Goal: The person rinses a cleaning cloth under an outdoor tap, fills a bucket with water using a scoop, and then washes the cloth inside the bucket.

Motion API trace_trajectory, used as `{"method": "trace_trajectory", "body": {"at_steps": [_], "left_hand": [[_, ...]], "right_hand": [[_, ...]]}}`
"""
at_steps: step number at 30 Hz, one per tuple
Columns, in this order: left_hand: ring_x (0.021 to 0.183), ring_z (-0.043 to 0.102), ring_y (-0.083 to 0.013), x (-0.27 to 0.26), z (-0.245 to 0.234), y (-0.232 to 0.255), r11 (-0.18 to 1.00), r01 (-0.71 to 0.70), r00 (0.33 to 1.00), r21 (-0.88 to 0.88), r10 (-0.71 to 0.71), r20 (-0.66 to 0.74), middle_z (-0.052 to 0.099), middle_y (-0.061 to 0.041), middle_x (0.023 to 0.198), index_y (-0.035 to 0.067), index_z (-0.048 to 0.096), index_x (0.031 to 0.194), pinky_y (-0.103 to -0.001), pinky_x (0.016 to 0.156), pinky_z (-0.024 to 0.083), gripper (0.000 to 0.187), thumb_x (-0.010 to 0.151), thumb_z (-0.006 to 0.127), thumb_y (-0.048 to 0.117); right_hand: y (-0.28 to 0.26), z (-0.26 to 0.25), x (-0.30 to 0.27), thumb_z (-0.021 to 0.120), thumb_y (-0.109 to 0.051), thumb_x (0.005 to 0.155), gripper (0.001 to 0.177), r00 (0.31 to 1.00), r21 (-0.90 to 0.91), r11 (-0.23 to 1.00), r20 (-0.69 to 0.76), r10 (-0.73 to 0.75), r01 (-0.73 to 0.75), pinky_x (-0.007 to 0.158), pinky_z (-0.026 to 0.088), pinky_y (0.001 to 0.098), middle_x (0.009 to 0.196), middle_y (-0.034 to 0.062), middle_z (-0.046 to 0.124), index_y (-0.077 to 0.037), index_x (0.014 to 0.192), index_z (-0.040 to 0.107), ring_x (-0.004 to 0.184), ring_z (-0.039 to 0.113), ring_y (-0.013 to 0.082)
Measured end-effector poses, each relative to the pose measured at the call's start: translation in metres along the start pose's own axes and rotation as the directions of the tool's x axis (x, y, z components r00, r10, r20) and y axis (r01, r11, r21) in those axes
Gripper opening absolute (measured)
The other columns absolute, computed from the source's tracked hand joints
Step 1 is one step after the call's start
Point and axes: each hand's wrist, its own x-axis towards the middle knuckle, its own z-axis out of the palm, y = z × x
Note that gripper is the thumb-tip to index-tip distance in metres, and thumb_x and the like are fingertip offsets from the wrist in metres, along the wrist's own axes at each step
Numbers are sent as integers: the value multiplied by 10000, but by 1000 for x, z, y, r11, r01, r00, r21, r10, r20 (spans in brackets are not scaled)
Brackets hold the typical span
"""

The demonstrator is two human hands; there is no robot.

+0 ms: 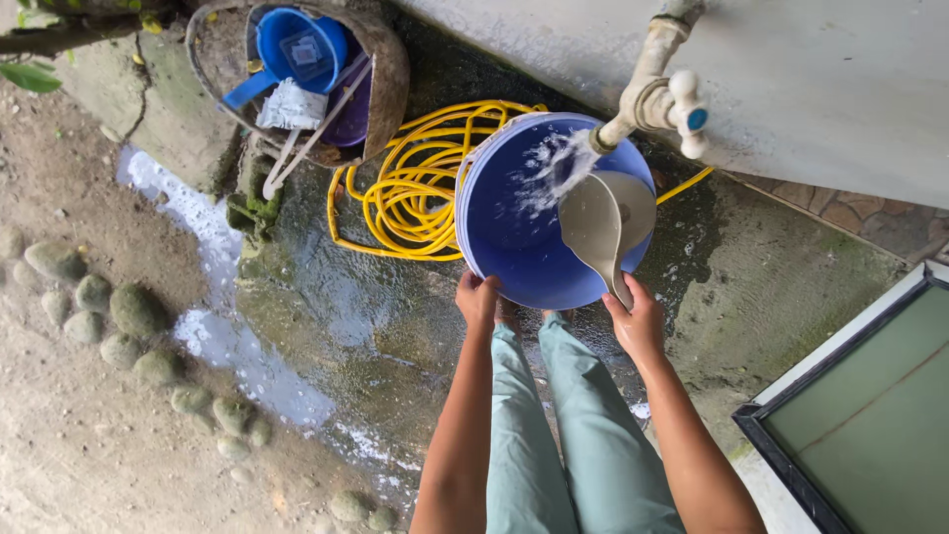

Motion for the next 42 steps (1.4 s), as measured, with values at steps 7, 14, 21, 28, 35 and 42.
{"method": "trace_trajectory", "body": {"at_steps": [7,14,21,28,35,42], "left_hand": [[608,683,-149,-58,-47,31,971,225,974,-79,-226,-7,747,-117,766,-32,753,866,-281,561,583,235,710,698,135],[651,686,-176,-81,-50,26,888,383,916,-255,-401,-21,697,-100,788,-66,713,902,-317,604,632,243,731,721,107],[734,666,-159,-91,-65,6,841,388,890,-378,-448,-82,668,-91,887,-39,659,988,-310,639,622,302,735,745,100],[693,629,-124,-107,-117,2,731,208,914,-650,-382,-137,633,-29,845,33,587,1038,-270,608,564,347,753,766,119],[806,693,-143,-153,-179,78,966,-31,918,-258,-74,-388,665,-53,953,-4,626,1147,-269,679,512,544,771,876,299],[892,767,-228,-180,-235,130,985,2,859,173,87,-505,711,-125,1103,-19,593,1322,-350,775,600,670,772,808,297]], "right_hand": [[-44,-15,-11,759,-192,887,455,990,-230,963,51,-130,138,781,537,469,1082,164,672,-53,1304,640,954,676,390],[-66,-24,-31,740,-157,878,544,968,-482,849,220,-123,217,702,568,462,1111,129,641,-96,1394,580,866,699,358],[-76,8,-45,849,-270,752,600,891,-347,850,366,-268,397,680,581,452,1130,93,649,-108,1281,617,865,715,336],[-88,84,-32,871,-235,753,557,791,45,849,341,-509,527,775,584,426,1186,158,680,-26,1206,624,980,731,350],[-48,179,-51,839,-258,825,433,840,459,882,434,-326,106,615,504,306,874,-5,623,-48,1115,596,670,591,136],[-50,281,-132,774,-264,866,403,710,625,603,691,-131,-496,430,387,249,817,-80,577,-174,1160,513,552,534,51]]}}
